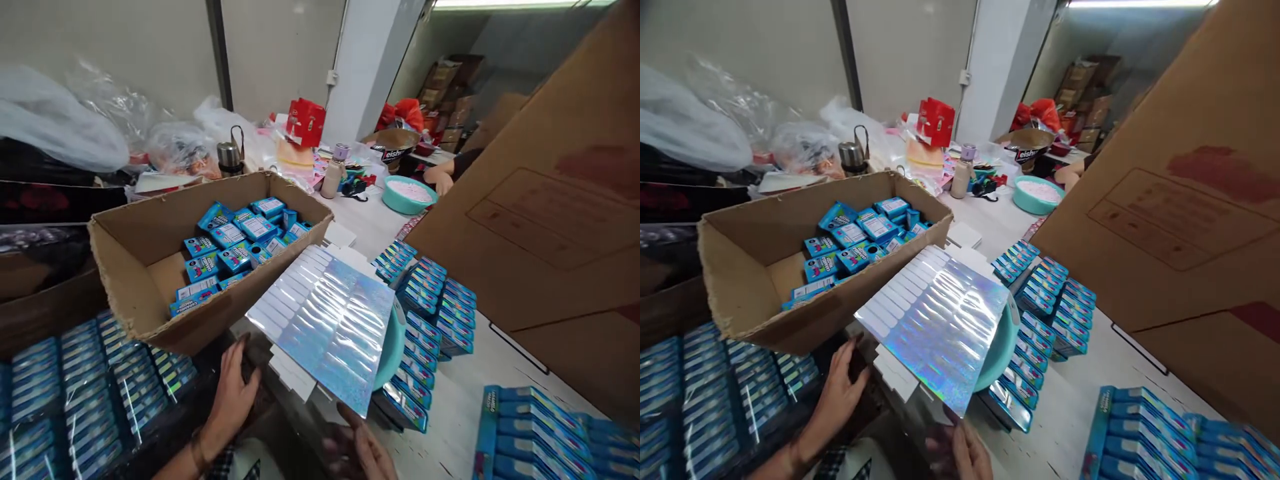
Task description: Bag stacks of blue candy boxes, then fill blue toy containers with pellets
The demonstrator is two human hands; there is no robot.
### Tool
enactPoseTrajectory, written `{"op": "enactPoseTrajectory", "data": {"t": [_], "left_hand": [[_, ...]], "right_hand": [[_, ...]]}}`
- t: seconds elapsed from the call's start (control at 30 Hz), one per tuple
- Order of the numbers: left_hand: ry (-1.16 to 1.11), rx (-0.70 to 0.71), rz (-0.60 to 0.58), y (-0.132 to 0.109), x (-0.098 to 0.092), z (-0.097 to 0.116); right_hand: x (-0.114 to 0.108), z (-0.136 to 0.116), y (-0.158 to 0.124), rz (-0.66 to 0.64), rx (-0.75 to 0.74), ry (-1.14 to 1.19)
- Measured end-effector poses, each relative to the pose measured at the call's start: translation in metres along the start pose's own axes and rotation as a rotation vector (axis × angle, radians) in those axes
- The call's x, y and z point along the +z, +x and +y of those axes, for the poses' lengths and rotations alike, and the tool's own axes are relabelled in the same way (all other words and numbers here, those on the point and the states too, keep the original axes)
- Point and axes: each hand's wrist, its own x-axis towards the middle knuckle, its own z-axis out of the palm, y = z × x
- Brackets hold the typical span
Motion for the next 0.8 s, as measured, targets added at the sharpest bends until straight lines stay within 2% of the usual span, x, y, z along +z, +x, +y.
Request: {"op": "enactPoseTrajectory", "data": {"t": [0.1,0.17,0.23,0.33,0.43,0.53,0.67,0.73,0.8], "left_hand": [[0.200,0.218,-0.081,0.031,0.001,-0.007],[0.283,0.304,-0.164,0.048,0.007,-0.007],[0.366,0.321,-0.216,0.060,0.015,-0.006],[0.506,0.268,-0.245,0.066,0.024,-0.002],[0.558,0.254,-0.270,0.065,0.021,-0.001],[0.525,0.280,-0.311,0.064,0.008,-0.002],[0.438,0.331,-0.374,0.068,-0.005,-0.002],[0.384,0.421,-0.412,0.073,-0.004,0.000],[0.359,0.557,-0.503,0.079,0.002,0.002]], "right_hand": [[0.029,-0.002,0.001,0.019,-0.047,0.212],[0.041,-0.010,0.004,-0.015,-0.107,0.276],[0.051,-0.020,0.007,-0.093,-0.115,0.249],[0.062,-0.030,0.011,-0.167,-0.083,0.191],[0.071,-0.034,0.014,-0.138,-0.113,0.187],[0.073,-0.040,0.016,-0.066,-0.145,0.161],[0.063,-0.061,0.022,-0.053,-0.144,0.104],[0.057,-0.072,0.028,-0.047,-0.138,0.091],[0.053,-0.081,0.032,-0.042,-0.124,0.092]]}}
